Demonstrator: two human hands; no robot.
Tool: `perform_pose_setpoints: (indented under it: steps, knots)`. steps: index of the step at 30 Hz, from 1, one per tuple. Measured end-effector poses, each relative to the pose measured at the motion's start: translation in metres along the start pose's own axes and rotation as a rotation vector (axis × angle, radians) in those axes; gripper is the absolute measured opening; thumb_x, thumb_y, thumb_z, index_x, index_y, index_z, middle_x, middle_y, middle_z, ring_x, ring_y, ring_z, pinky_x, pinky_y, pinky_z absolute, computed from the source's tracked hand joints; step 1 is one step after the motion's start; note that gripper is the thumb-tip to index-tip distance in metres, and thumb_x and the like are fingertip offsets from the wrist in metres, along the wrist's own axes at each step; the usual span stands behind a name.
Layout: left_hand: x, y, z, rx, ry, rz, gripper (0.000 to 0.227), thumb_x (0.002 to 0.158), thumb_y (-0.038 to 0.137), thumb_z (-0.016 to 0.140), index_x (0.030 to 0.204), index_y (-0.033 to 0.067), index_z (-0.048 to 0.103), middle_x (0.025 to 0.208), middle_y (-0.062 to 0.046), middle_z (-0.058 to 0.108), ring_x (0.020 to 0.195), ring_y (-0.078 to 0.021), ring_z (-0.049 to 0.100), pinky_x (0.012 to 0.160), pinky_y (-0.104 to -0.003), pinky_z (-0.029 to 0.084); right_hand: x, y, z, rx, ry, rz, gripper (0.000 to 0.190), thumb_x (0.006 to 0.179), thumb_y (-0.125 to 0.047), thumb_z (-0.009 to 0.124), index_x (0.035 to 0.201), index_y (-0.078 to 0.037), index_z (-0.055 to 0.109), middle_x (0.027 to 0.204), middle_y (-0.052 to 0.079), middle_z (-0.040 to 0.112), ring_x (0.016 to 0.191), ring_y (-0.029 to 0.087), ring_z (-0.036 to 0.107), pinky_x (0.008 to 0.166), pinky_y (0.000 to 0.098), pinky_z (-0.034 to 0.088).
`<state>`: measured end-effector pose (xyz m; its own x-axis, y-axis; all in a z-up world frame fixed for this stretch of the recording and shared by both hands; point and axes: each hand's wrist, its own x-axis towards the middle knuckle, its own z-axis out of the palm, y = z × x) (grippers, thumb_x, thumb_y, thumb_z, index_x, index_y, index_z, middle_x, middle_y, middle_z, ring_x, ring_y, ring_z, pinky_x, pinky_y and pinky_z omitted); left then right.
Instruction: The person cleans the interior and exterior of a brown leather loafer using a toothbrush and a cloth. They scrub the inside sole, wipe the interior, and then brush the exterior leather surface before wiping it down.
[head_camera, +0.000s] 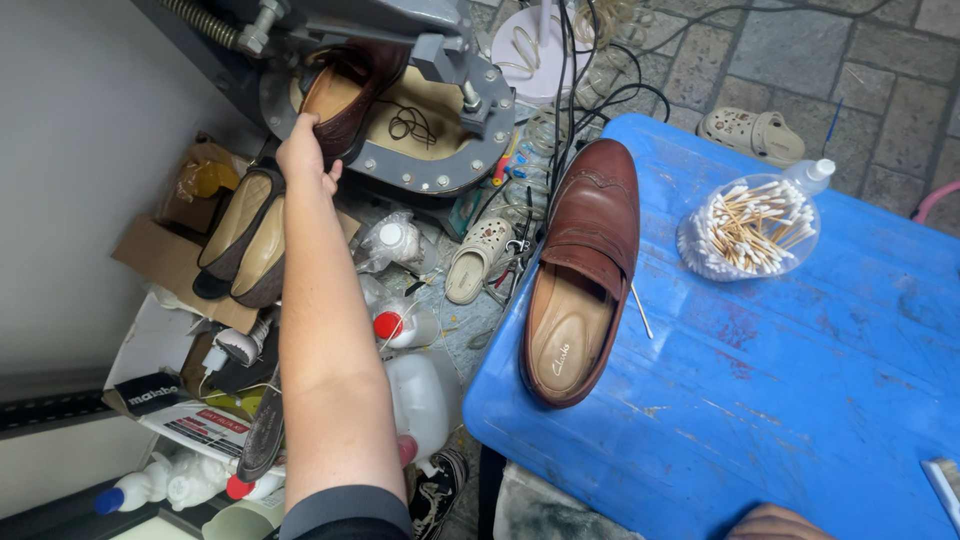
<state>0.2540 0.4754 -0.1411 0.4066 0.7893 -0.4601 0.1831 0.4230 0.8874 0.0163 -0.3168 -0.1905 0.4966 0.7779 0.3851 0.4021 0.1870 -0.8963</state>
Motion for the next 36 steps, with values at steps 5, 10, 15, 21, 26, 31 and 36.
perform_pose_setpoints:
  steps: [5, 10, 15, 21, 26, 31, 36]
  knots:
    - [-0.086, -0.007, 0.010, 0.103, 0.102, 0.407, 0.074, 0.082, 0.029, 0.080, 0.141, 0.0047, 0.045, 0.123, -0.007, 0.043, 0.111, -0.0226, 0.055, 0.093, -0.037, 0.050, 0.024, -0.033, 0.012, -0.021, 0.111, 0.126, 0.032, 0.094, -0.018, 0.070, 0.113, 0.009, 0.074, 0.103, 0.021, 0.078, 0.094, 0.035, 0.077, 0.084, 0.0469, 0.063]
    - [-0.278, -0.050, -0.015, 0.182, -0.917, 0.433, 0.066, 0.086, 0.015, 0.068, 0.148, 0.0036, 0.050, 0.130, -0.009, 0.057, 0.112, -0.0148, 0.057, 0.096, -0.030, 0.052, 0.063, -0.068, 0.024, 0.053, 0.212, 0.161, 0.028, 0.092, -0.010, 0.069, 0.111, 0.010, 0.075, 0.101, 0.021, 0.077, 0.096, 0.036, 0.075, 0.086, 0.0477, 0.064]
    - [-0.362, -0.066, 0.000, 0.396, -0.927, 0.354, 0.058, 0.086, 0.007, 0.070, 0.142, 0.0004, 0.057, 0.122, -0.014, 0.067, 0.098, -0.0144, 0.062, 0.087, -0.030, 0.054, 0.083, -0.094, 0.025, -0.017, 0.253, 0.271, 0.024, 0.084, 0.002, 0.071, 0.106, 0.007, 0.076, 0.101, 0.018, 0.077, 0.098, 0.034, 0.072, 0.088, 0.0472, 0.058]
    - [-0.374, -0.054, -0.013, 0.502, -0.800, 0.585, 0.048, 0.085, 0.003, 0.064, 0.133, -0.0033, 0.065, 0.108, -0.009, 0.078, 0.098, -0.0138, 0.071, 0.089, -0.027, 0.055, 0.093, -0.121, 0.026, -0.044, 0.258, 0.337, 0.019, 0.086, 0.002, 0.067, 0.103, 0.004, 0.076, 0.102, 0.017, 0.076, 0.097, 0.030, 0.072, 0.086, 0.0414, 0.058]
    - [-0.425, -0.030, -0.058, 0.439, -0.906, 0.500, 0.047, 0.085, 0.002, 0.062, 0.133, -0.0020, 0.066, 0.117, -0.006, 0.075, 0.106, -0.0132, 0.068, 0.095, -0.027, 0.052, 0.081, -0.123, 0.028, -0.054, 0.348, 0.237, 0.017, 0.091, 0.000, 0.065, 0.105, 0.003, 0.075, 0.104, 0.016, 0.080, 0.099, 0.028, 0.072, 0.087, 0.0362, 0.060]
    - [-0.485, -0.037, -0.054, 0.520, -1.140, 0.396, 0.042, 0.088, 0.004, 0.063, 0.129, -0.0010, 0.070, 0.113, -0.007, 0.077, 0.102, -0.0133, 0.069, 0.092, -0.029, 0.056, 0.072, -0.131, 0.023, 0.239, 0.641, 0.248, 0.043, 0.096, -0.002, 0.055, 0.139, 0.000, 0.051, 0.131, 0.021, 0.066, 0.105, 0.029, 0.070, 0.090, 0.0413, 0.059]
    - [-0.539, -0.086, -0.003, 0.552, -1.455, 0.420, 0.049, 0.084, 0.006, 0.060, 0.133, 0.0031, 0.068, 0.118, -0.009, 0.077, 0.108, -0.0139, 0.070, 0.096, -0.030, 0.055, 0.069, -0.139, -0.002, 0.383, 0.934, 0.312, 0.072, 0.098, -0.008, 0.049, 0.164, -0.009, 0.019, 0.141, 0.019, 0.055, 0.109, 0.023, 0.066, 0.088, 0.0391, 0.057]
